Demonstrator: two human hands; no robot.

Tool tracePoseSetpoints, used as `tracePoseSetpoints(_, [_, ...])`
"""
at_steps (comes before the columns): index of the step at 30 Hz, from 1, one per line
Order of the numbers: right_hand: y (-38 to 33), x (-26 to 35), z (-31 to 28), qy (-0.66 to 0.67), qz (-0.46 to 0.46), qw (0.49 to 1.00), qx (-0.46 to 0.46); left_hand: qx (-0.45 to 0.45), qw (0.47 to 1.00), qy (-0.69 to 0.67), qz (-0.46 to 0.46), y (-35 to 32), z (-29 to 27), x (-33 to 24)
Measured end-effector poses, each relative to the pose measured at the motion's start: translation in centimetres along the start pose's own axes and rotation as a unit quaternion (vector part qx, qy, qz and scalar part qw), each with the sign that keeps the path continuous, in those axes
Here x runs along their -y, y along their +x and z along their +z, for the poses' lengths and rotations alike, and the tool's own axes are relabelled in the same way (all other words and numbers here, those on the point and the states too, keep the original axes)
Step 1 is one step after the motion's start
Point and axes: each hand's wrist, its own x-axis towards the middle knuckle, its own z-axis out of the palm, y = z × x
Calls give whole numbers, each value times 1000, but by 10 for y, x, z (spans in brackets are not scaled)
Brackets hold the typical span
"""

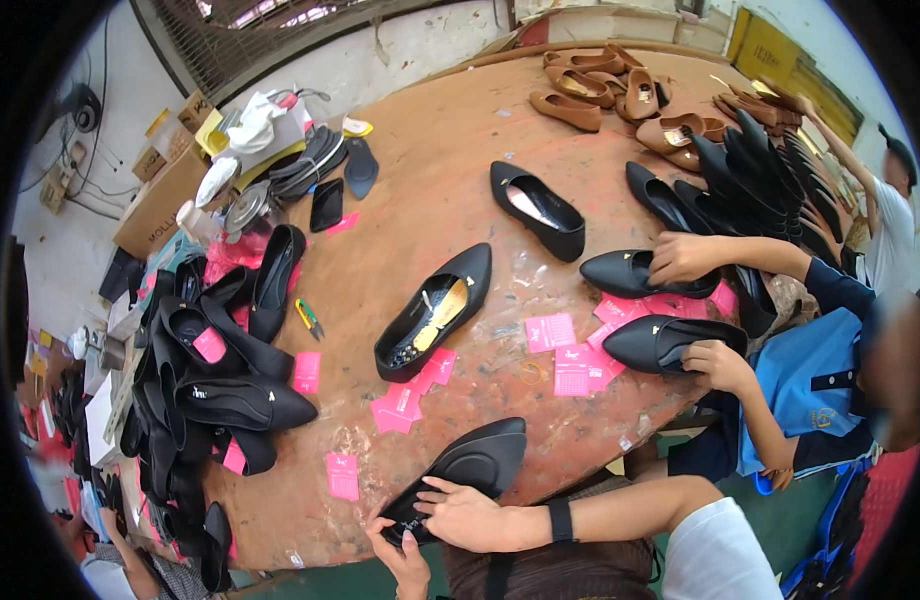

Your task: The person assembles black women's shoes by inserting insoles and attaching pink tags. They handle the shoes one at a time, picking them up from a pile, inserting the insole, and then attaching a tag to the heel before placing them back on the table.

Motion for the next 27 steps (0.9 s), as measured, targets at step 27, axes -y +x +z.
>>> tracePoseSetpoints(27, [-25,-57,-26,-41,200,947,-250,397,844,335,137,-1,65,-119])
